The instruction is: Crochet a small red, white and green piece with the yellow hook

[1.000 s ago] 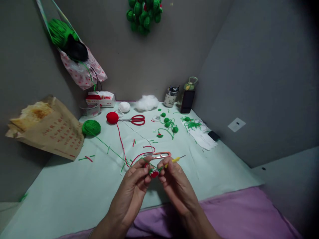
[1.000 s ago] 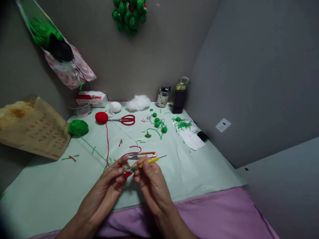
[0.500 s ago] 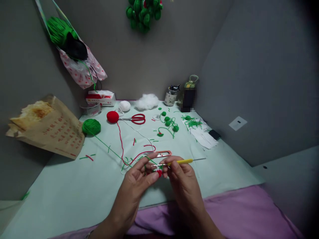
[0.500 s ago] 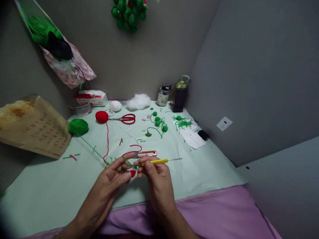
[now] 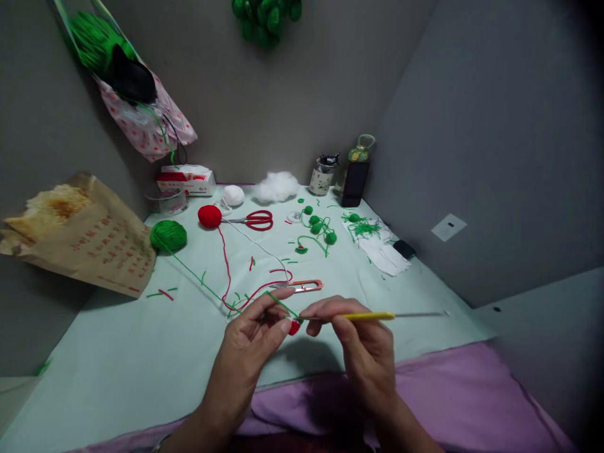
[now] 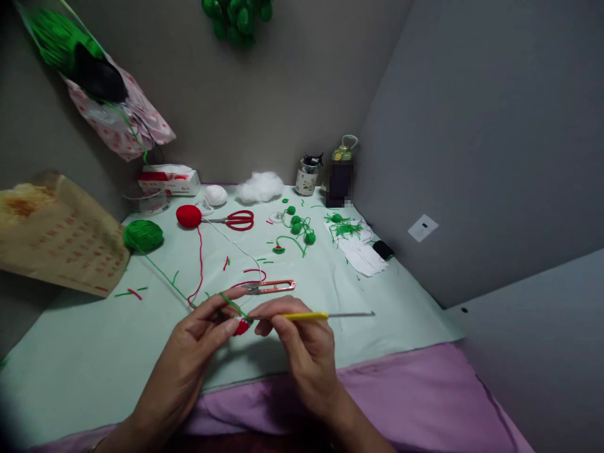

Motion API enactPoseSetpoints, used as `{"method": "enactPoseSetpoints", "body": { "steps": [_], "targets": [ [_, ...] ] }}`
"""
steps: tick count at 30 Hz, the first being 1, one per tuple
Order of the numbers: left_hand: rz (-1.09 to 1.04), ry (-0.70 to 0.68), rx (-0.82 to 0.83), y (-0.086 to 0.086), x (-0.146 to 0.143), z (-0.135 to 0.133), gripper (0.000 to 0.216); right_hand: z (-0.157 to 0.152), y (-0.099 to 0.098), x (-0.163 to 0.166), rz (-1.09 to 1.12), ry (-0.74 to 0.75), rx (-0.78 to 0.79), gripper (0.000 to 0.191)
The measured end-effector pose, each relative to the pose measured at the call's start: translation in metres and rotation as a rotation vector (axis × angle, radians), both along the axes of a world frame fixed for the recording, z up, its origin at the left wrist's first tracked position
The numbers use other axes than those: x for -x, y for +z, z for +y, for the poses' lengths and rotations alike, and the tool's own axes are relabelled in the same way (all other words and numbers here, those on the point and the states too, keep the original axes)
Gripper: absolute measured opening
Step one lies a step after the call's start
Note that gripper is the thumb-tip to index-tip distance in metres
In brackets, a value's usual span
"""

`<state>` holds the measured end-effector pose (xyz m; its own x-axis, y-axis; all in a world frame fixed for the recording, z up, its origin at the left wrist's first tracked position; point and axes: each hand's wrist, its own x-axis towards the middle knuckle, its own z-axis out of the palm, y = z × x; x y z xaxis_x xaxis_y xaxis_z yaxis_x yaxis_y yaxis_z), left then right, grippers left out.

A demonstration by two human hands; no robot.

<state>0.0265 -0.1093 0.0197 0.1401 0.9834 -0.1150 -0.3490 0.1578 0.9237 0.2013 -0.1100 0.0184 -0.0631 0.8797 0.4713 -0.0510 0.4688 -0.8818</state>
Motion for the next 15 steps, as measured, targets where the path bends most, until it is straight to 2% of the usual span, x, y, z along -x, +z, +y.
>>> {"method": "enactPoseSetpoints", "body": {
  "steps": [4, 6, 9, 11, 12, 15],
  "targets": [
    [0.084, 0.046, -0.026, 0.000, -0.001, 0.001, 0.036, -0.003, 0.006, -0.001, -0.258, -0.015, -0.253, 0.024],
    [0.087, 0.093, -0.036, 0.001, -0.002, 0.000, 0.036, -0.003, 0.007, -0.001, -0.400, -0.070, -0.394, 0.024],
    [-0.031, 0.092, 0.000, 0.004, -0.004, -0.001, 0.043, -0.004, 0.006, 0.002, -0.617, -0.190, -0.563, 0.027],
    [-0.192, 0.001, 0.101, 0.006, -0.004, -0.001, 0.053, -0.005, 0.003, 0.003, -0.644, -0.211, -0.564, 0.031],
    [-0.266, -0.046, 0.163, 0.007, -0.004, 0.000, 0.055, -0.006, 0.001, 0.003, -0.588, -0.203, -0.524, 0.032],
    [-0.361, -0.079, 0.275, 0.011, -0.002, 0.002, 0.053, -0.004, -0.002, 0.005, -0.254, -0.162, -0.281, 0.028]
  ]
}}
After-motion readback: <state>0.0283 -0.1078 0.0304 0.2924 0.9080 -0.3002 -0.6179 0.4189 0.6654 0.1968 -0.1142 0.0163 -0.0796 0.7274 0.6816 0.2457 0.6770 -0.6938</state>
